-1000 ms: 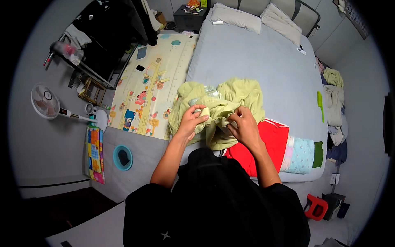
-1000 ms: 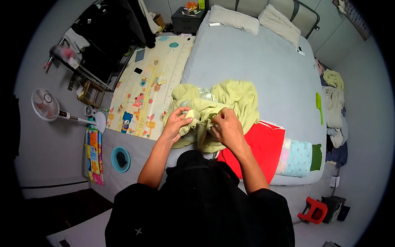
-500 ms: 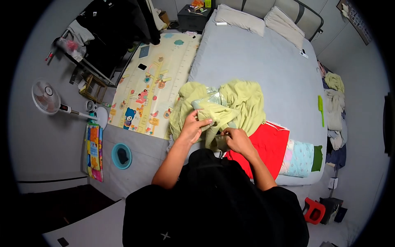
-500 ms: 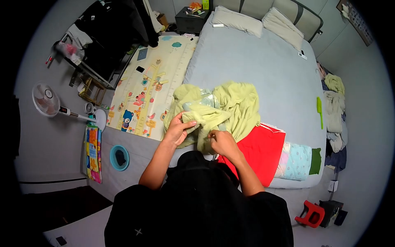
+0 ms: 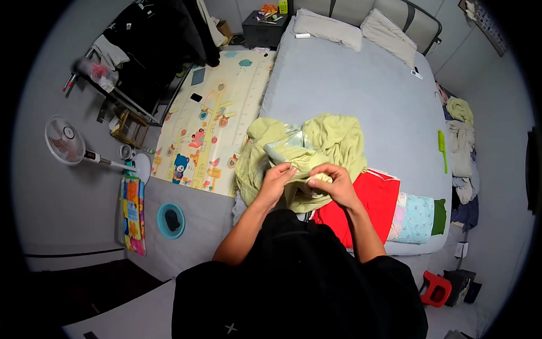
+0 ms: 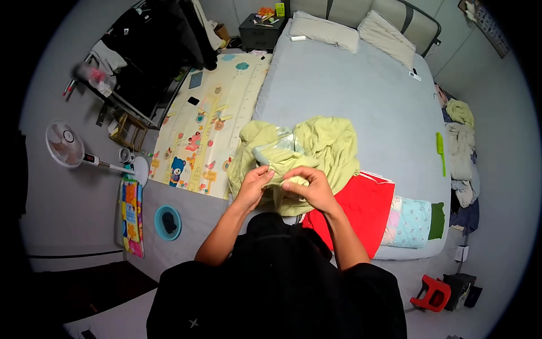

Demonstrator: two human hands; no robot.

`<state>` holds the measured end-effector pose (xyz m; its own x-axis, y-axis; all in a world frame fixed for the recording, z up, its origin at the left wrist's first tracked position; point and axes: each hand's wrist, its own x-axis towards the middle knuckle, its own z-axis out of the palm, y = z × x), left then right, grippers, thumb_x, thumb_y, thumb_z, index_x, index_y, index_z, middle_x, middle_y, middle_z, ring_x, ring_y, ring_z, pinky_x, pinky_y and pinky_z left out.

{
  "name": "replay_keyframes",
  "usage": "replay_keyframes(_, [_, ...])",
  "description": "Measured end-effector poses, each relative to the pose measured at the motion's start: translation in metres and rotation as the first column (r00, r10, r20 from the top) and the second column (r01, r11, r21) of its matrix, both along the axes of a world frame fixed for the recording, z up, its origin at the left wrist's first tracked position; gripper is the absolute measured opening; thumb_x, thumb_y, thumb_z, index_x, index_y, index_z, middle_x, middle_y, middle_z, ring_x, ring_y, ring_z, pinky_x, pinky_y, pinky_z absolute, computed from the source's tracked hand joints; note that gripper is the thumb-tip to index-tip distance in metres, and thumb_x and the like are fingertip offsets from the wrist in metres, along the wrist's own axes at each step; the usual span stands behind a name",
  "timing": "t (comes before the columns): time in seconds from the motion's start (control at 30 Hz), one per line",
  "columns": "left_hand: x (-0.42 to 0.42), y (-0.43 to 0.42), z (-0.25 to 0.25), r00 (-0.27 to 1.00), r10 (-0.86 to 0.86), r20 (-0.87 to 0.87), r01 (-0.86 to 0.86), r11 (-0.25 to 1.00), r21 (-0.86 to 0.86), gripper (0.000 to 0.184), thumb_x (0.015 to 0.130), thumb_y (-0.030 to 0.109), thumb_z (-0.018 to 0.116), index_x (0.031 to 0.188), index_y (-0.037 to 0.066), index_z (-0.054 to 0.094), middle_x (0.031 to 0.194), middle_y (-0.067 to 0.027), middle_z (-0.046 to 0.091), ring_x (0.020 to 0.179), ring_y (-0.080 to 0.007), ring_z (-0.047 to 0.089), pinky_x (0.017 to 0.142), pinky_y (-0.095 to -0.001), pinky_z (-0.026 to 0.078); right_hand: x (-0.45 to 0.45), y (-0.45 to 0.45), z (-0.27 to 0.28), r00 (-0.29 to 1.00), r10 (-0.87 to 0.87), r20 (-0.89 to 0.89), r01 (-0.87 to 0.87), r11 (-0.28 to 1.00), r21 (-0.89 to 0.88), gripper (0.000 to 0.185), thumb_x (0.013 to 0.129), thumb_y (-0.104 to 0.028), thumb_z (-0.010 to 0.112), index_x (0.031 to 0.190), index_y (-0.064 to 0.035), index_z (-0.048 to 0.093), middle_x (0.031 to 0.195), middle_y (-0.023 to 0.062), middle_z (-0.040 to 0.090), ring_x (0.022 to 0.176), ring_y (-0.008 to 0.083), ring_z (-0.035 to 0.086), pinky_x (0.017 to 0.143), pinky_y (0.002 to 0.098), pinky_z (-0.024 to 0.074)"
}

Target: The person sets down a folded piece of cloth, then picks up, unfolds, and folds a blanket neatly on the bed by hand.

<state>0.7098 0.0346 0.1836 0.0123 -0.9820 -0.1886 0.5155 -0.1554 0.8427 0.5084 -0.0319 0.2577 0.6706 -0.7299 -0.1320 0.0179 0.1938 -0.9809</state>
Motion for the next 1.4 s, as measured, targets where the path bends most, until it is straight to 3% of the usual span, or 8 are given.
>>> replay_keyframes(0.2, [-0.008, 0.005, 0.001, 0.943, -0.012, -0.334, 0.034, 0.998, 0.061, 0.026, 0.103, 0.013, 0.053, 0.124, -0.001, 0.060, 0.116, -0.0080, 0.068, 0.105, -0.0141, 0.065, 0.091, -0.0284, 0.051, 0.015, -0.005, -0.024, 0.954, -0.298, -0.006, 0.298, 0.954, -0.005, 0.025, 0.090, -0.010, 0.075, 0.112, 0.0010, 0.070, 0.094, 0.0016, 0.071, 0.081, 0.0060, 0.062, 0.073, 0.0219, 0.0492])
replay_keyframes(0.37, [-0.018, 0.008, 0.001, 0.928, 0.028, -0.372, 0.009, 0.995, 0.098, 0.026, 0.103, 0.014, 0.053, 0.124, -0.001, 0.059, 0.116, -0.0095, 0.067, 0.106, -0.0161, 0.066, 0.094, -0.0306, 0.052, 0.013, -0.003, -0.021, 0.938, -0.257, -0.231, 0.200, 0.949, -0.246, 0.027, 0.087, -0.011, 0.077, 0.110, 0.0005, 0.070, 0.086, 0.0041, 0.070, 0.070, 0.0053, 0.058, 0.062, 0.0241, 0.0467])
replay_keyframes(0.53, [-0.019, 0.006, 0.000, 0.923, 0.028, -0.384, 0.012, 0.995, 0.103, 0.022, 0.103, 0.014, 0.054, 0.120, 0.000, 0.060, 0.113, -0.0092, 0.068, 0.101, -0.0163, 0.067, 0.090, -0.0307, 0.054, 0.013, 0.008, 0.013, 0.891, -0.198, -0.409, -0.040, 0.863, -0.504, 0.026, 0.075, -0.007, 0.080, 0.098, -0.0042, 0.069, 0.072, 0.0102, 0.062, 0.061, 0.0229, 0.060, 0.060, 0.0335, 0.0485])
replay_keyframes(0.63, [-0.019, 0.007, -0.002, 0.930, 0.040, -0.367, 0.003, 0.993, 0.116, 0.020, 0.103, 0.014, 0.054, 0.117, 0.002, 0.061, 0.110, -0.0080, 0.068, 0.098, -0.0151, 0.067, 0.087, -0.0288, 0.054, 0.011, 0.003, -0.004, 0.911, -0.166, -0.377, -0.215, 0.588, -0.780, 0.027, 0.074, -0.008, 0.081, 0.098, -0.0036, 0.069, 0.075, 0.0123, 0.065, 0.066, 0.0298, 0.063, 0.065, 0.0383, 0.0506])
replay_keyframes(0.8, [-0.021, 0.006, 0.003, 0.919, 0.073, -0.387, -0.043, 0.995, 0.085, 0.018, 0.104, 0.013, 0.053, 0.118, 0.003, 0.060, 0.108, -0.0057, 0.067, 0.098, -0.0131, 0.066, 0.084, -0.0268, 0.053, 0.009, 0.011, -0.018, 0.951, -0.117, -0.286, -0.097, 0.765, -0.637, 0.017, 0.081, -0.011, 0.078, 0.096, -0.0034, 0.075, 0.080, 0.0128, 0.071, 0.068, 0.0264, 0.066, 0.066, 0.0371, 0.0514])
replay_keyframes(0.93, [-0.018, 0.008, -0.025, 0.933, 0.050, -0.357, -0.046, 0.999, 0.021, 0.019, 0.103, 0.011, 0.053, 0.118, 0.003, 0.060, 0.109, -0.0049, 0.067, 0.100, -0.0121, 0.065, 0.084, -0.0261, 0.052, 0.012, 0.014, -0.024, 0.975, -0.165, -0.147, 0.142, 0.978, -0.154, 0.018, 0.088, -0.016, 0.077, 0.096, 0.0003, 0.075, 0.078, 0.0062, 0.072, 0.064, 0.0118, 0.063, 0.058, 0.0270, 0.0463])
replay_keyframes(1.1, [-0.026, 0.013, 0.005, 0.972, 0.051, -0.230, -0.062, 0.997, -0.039, 0.029, 0.101, 0.007, 0.053, 0.128, -0.003, 0.058, 0.113, -0.0070, 0.067, 0.096, -0.0099, 0.064, 0.085, -0.0235, 0.050, 0.016, 0.013, -0.024, 0.955, -0.290, -0.070, 0.296, 0.899, 0.323, 0.018, 0.092, -0.016, 0.075, 0.096, 0.0009, 0.073, 0.078, 0.0026, 0.070, 0.063, 0.0058, 0.060, 0.055, 0.0204, 0.0428])
replay_keyframes(1.4, [-0.041, 0.018, -0.003, 0.925, 0.213, 0.314, -0.163, 0.971, -0.177, 0.032, 0.094, -0.005, 0.062, 0.125, -0.007, 0.062, 0.105, -0.0071, 0.071, 0.090, -0.0097, 0.067, 0.078, -0.0227, 0.054, 0.019, 0.021, -0.036, 0.963, -0.265, -0.043, 0.268, 0.933, 0.241, 0.017, 0.094, -0.017, 0.072, 0.091, -0.0006, 0.071, 0.078, -0.0005, 0.067, 0.063, 0.0039, 0.055, 0.057, 0.0205, 0.0426])
